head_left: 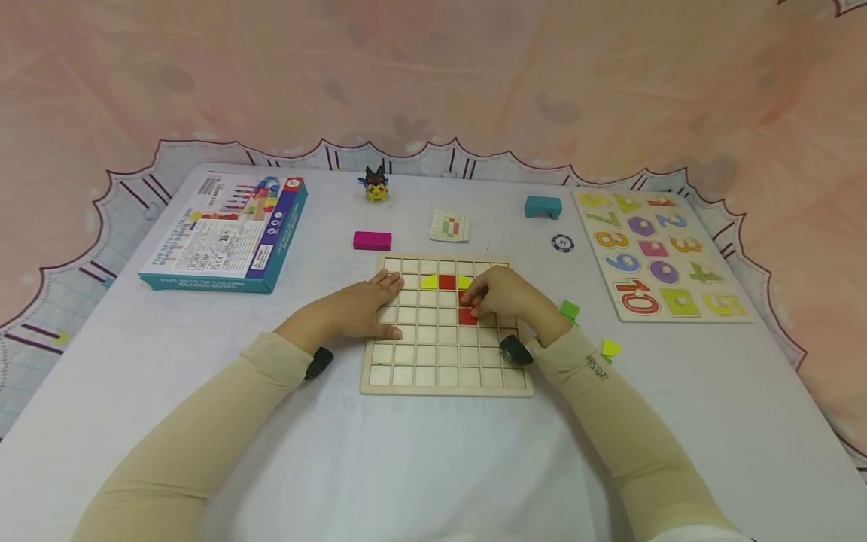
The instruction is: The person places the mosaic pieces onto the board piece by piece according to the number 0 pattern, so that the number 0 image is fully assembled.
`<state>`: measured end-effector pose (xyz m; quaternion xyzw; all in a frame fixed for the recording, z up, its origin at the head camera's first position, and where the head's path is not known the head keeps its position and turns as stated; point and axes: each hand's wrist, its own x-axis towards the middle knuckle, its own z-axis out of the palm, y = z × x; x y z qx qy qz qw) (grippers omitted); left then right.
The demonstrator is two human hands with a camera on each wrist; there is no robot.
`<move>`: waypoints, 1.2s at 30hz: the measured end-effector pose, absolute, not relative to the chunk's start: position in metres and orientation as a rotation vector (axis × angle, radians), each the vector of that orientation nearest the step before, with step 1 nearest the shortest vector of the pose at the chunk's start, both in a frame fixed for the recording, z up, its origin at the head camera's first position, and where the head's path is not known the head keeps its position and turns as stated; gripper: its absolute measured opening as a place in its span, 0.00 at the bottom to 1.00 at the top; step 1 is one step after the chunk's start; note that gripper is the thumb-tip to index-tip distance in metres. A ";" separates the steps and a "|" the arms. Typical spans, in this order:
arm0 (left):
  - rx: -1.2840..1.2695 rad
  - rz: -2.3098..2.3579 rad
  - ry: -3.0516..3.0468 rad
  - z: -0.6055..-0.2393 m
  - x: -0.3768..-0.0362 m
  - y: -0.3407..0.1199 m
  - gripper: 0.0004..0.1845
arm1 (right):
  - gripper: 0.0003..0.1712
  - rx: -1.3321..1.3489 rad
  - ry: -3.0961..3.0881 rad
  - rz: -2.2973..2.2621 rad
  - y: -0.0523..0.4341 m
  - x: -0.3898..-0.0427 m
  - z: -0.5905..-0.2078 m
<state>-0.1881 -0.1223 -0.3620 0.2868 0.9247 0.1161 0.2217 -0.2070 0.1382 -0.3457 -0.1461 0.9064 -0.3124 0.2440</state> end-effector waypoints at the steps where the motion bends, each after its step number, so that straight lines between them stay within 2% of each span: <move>1: 0.794 0.324 2.555 -0.362 -0.188 -0.122 0.52 | 0.11 -0.393 2.479 -0.861 0.141 -0.207 -0.345; 17: 0.776 0.300 2.549 -0.360 -0.187 -0.122 0.51 | 0.11 -0.343 2.466 -0.844 0.224 -0.200 -0.338; 28: 0.784 0.317 2.552 -0.362 -0.187 -0.122 0.51 | 0.11 -0.269 2.475 -0.731 0.249 -0.184 -0.344; 36: 0.790 0.323 2.548 -0.360 -0.187 -0.121 0.51 | 0.16 -0.292 2.523 -0.702 0.252 -0.174 -0.349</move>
